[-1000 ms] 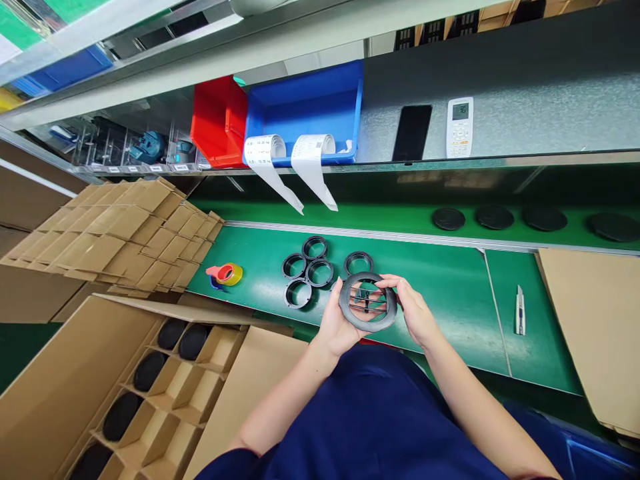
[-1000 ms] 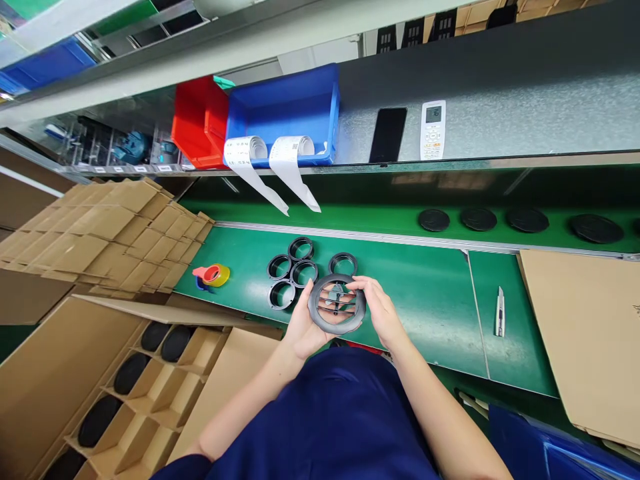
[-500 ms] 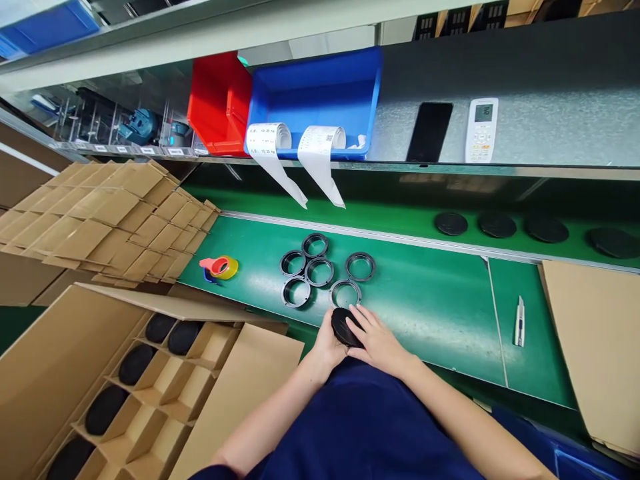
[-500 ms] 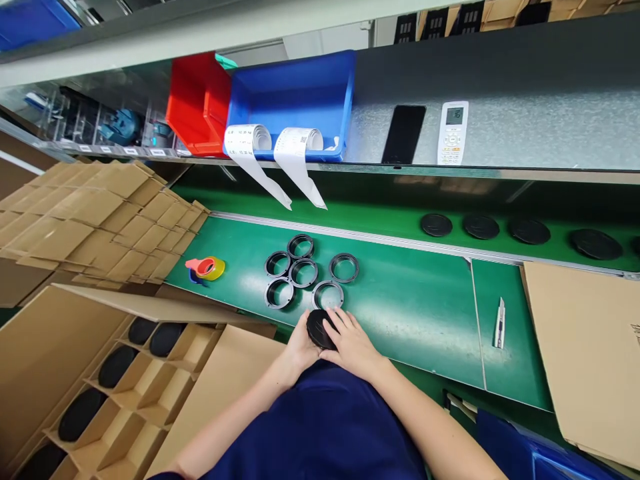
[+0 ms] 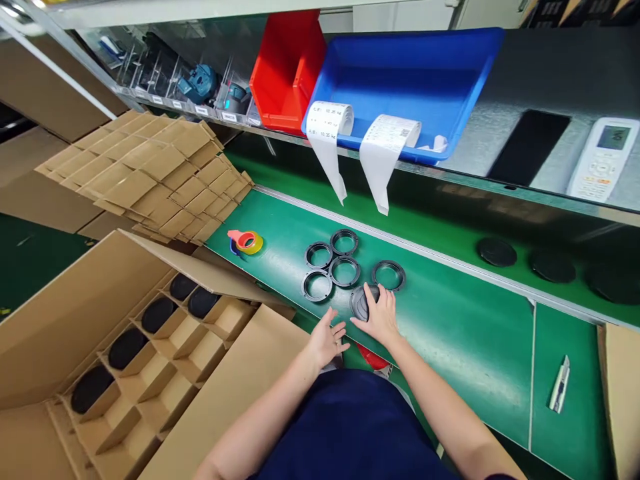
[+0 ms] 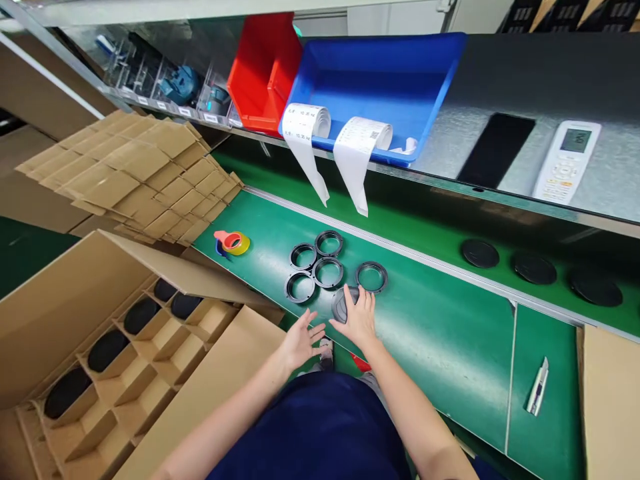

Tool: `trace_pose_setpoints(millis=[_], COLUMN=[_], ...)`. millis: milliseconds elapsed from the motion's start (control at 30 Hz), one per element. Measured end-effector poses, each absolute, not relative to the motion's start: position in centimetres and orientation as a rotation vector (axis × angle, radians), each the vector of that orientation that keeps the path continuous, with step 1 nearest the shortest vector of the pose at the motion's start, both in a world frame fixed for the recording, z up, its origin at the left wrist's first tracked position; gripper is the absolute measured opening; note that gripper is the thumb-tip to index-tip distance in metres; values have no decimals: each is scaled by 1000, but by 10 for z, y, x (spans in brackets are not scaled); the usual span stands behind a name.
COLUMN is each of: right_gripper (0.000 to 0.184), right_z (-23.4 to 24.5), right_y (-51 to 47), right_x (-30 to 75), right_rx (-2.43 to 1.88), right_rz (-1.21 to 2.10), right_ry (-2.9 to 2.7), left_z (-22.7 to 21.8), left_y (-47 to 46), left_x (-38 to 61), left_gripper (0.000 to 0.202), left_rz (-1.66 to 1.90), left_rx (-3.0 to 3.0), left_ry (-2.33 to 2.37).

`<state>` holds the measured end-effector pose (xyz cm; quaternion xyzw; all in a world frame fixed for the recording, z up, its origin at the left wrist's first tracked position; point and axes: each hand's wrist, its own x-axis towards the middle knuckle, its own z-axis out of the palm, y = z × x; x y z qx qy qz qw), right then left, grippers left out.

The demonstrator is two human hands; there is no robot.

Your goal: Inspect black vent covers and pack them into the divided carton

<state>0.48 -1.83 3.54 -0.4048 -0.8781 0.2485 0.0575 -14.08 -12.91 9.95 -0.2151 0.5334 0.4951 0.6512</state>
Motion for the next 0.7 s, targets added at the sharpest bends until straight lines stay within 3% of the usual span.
trace_pose_setpoints(millis=[267, 567, 700], right_gripper=[97, 68, 66], right_z=[6, 8, -1], right_y=[-38, -44, -42], right_x=[9, -2, 8], right_rx=[-1211, -1100, -981], right_rz=[598, 524, 579], right_ry=[-2819, -2715, -2764], left_z=[91, 86, 85], left_y=[-188, -203, -186], left_x=[-170, -174, -159], left_gripper=[21, 20, 19], left_rz=[1150, 1189, 1211], left_rx=[-571, -633, -636], left_ry=[1246, 1310, 1324])
